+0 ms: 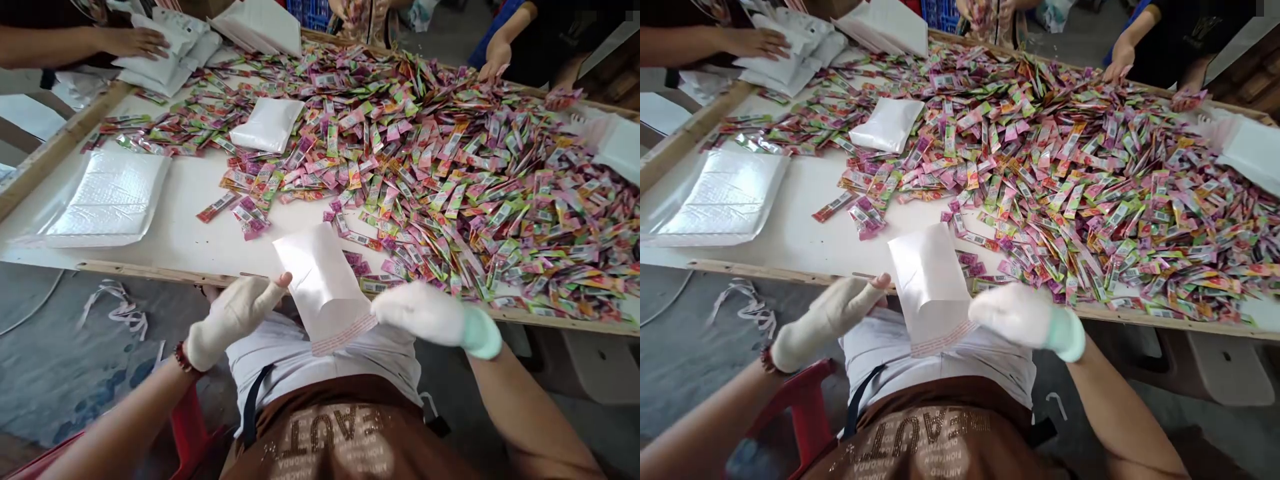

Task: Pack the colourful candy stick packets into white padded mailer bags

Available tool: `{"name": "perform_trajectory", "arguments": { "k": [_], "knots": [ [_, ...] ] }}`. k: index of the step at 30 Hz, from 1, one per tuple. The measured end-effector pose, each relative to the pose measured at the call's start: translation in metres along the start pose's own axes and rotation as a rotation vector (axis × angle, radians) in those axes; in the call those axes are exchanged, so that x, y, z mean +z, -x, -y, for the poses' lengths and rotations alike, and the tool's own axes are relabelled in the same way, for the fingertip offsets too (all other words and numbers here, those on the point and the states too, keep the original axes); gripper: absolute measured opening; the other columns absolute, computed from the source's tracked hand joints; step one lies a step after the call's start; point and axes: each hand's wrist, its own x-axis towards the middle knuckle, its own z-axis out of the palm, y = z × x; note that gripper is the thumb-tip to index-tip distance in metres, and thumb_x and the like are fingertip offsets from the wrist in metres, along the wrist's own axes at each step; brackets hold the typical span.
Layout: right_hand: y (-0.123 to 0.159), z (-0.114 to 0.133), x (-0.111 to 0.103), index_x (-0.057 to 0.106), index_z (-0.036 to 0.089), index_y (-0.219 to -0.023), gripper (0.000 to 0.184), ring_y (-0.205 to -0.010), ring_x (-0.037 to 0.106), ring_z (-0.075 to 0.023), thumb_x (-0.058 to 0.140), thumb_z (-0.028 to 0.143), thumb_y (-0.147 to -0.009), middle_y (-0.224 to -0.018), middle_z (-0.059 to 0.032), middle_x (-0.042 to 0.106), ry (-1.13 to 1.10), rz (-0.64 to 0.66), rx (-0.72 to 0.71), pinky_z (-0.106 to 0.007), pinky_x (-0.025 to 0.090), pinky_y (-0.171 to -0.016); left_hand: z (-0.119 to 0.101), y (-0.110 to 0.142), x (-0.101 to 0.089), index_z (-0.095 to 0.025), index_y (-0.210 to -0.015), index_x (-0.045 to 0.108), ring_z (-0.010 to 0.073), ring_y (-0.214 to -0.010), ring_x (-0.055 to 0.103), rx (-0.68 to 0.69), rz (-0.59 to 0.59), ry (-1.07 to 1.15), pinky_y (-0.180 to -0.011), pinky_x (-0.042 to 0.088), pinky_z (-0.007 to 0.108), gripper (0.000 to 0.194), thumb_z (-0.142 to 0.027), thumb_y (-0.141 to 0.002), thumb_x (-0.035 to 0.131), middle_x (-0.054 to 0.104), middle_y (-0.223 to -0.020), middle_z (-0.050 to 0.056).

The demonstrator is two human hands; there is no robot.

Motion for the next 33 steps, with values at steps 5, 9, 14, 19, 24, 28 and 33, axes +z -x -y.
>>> {"name": "perform_trajectory", "arguments": {
  "k": [5,9,14,19,24,28,33],
  "knots": [
    [-0.098,0.012,-0.002,0.057,0.019,-0.14,0.051,-0.132,0.053,-0.0236,0.042,0.052,-0.104,-0.144,-0.0105,0.058,0.112,-0.257,-0.252,-0.044,0.04,-0.114,0.01,0.018,0.055,-0.018,-0.066,0.064,0.0142,-0.056,0.055,-0.144,0.184,0.39,-0.056,0.044,0.025,0.048,-0.056,-0.091,0.05,0.061,-0.061,0.003],
    [-0.157,-0.02,0.062,0.041,0.02,-0.154,0.073,-0.15,0.027,-0.0344,0.056,0.06,-0.094,-0.162,-0.012,0.036,0.393,-0.135,-0.207,-0.06,0.02,-0.122,0.038,0.026,0.08,-0.016,-0.065,0.059,0.0089,-0.047,0.045,-0.274,-0.01,0.692,-0.047,0.036,0.021,0.037,-0.049,-0.081,0.065,0.053,-0.053,-0.002],
    [-0.127,-0.064,0.1,0.043,0.017,-0.153,0.062,-0.154,0.014,-0.0351,0.051,0.046,-0.099,-0.164,-0.0137,0.029,0.539,-0.125,-0.148,-0.061,0.013,-0.123,0.08,0.045,0.099,-0.017,-0.065,0.057,0.0075,-0.045,0.042,-0.423,-0.137,0.855,-0.045,0.035,0.02,0.035,-0.046,-0.081,0.066,0.051,-0.051,-0.004],
    [-0.071,-0.046,0.115,0.068,0.022,-0.124,0.037,-0.13,0.049,-0.0287,0.051,0.045,-0.1,-0.13,-0.0109,0.062,0.271,-0.125,-0.387,-0.052,0.04,-0.11,0.074,0.057,0.106,-0.017,-0.061,0.054,0.0084,-0.045,0.045,-0.46,-0.016,0.83,-0.047,0.036,0.021,0.034,-0.041,-0.083,0.065,0.049,-0.048,-0.003],
    [-0.058,-0.008,0.14,0.07,0.024,-0.094,0.012,-0.114,0.058,-0.0229,0.06,0.031,-0.095,-0.117,-0.0072,0.066,-0.049,-0.119,-0.505,-0.043,0.047,-0.1,0.055,0.056,0.092,-0.017,-0.061,0.054,0.0086,-0.047,0.043,-0.43,0.011,0.925,-0.048,0.034,0.021,0.035,-0.044,-0.082,0.064,0.049,-0.049,-0.002],
    [-0.038,-0.009,0.112,0.06,0.02,-0.089,0.015,-0.1,0.065,-0.0171,0.055,0.03,-0.099,-0.103,-0.0072,0.07,-0.49,0.063,-0.351,-0.035,0.053,-0.092,0.045,0.055,0.078,-0.019,-0.058,0.046,0.0073,-0.044,0.036,-0.516,-0.072,0.876,-0.043,0.027,0.022,0.039,-0.044,-0.079,0.067,0.044,-0.047,-0.004],
    [0.04,-0.069,0.066,0.06,0.021,-0.078,0.024,-0.05,0.057,-0.0116,0.053,0.03,-0.099,-0.064,0.0015,0.064,-0.276,0.242,0.263,-0.027,0.051,-0.055,0.056,0.061,0.065,-0.019,-0.061,0.048,0.0098,-0.05,0.043,-0.402,-0.079,0.601,-0.051,0.038,0.024,0.04,-0.046,-0.088,0.058,0.049,-0.053,-0.002]
  ]
}}
